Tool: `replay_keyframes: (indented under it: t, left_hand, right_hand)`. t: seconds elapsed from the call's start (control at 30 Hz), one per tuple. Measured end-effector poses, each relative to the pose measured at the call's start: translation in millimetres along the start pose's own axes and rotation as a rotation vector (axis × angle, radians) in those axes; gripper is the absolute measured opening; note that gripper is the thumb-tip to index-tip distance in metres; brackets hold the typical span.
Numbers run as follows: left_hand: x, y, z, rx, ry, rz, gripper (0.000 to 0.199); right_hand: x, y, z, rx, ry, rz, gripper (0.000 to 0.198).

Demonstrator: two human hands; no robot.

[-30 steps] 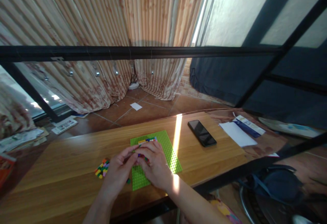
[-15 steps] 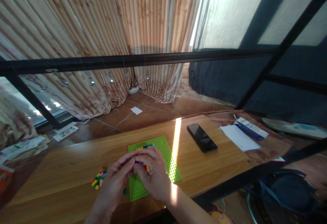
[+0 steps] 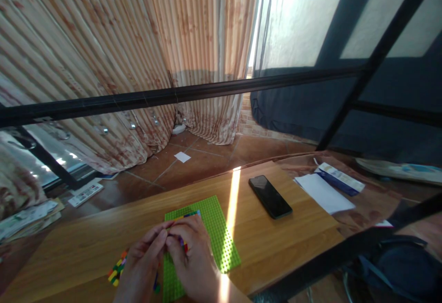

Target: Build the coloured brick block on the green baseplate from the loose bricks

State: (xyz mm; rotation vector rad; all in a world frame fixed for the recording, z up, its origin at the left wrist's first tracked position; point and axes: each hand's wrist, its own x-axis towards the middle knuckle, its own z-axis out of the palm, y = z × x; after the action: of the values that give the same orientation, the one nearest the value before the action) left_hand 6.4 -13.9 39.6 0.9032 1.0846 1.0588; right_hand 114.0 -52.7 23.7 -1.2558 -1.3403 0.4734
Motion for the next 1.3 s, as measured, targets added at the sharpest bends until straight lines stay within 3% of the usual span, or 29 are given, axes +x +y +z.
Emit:
replay_keyframes:
  t: [0.27,0.47,0.9,1.3]
  left_hand:
    - [3,-1,-3,-0.061,0.153,-0.016,0.041]
    - [5,0,0,0.008,0.182,0.034,0.036]
    - [-1,0,14,0.199,0.242,0.221,0.032]
    - [-2,-1,26,0.25,0.317,0.343,0.032]
  right_hand:
    - [1,-2,13,0.121,0.131,0.04,0.015]
    - [1,-1,22,0.186,0.191,0.045,0.022]
    - [2,-6,17,0.228,0.161,0.082,0.022]
    - [6,-12,14,0.213,0.225,0.1,0.018]
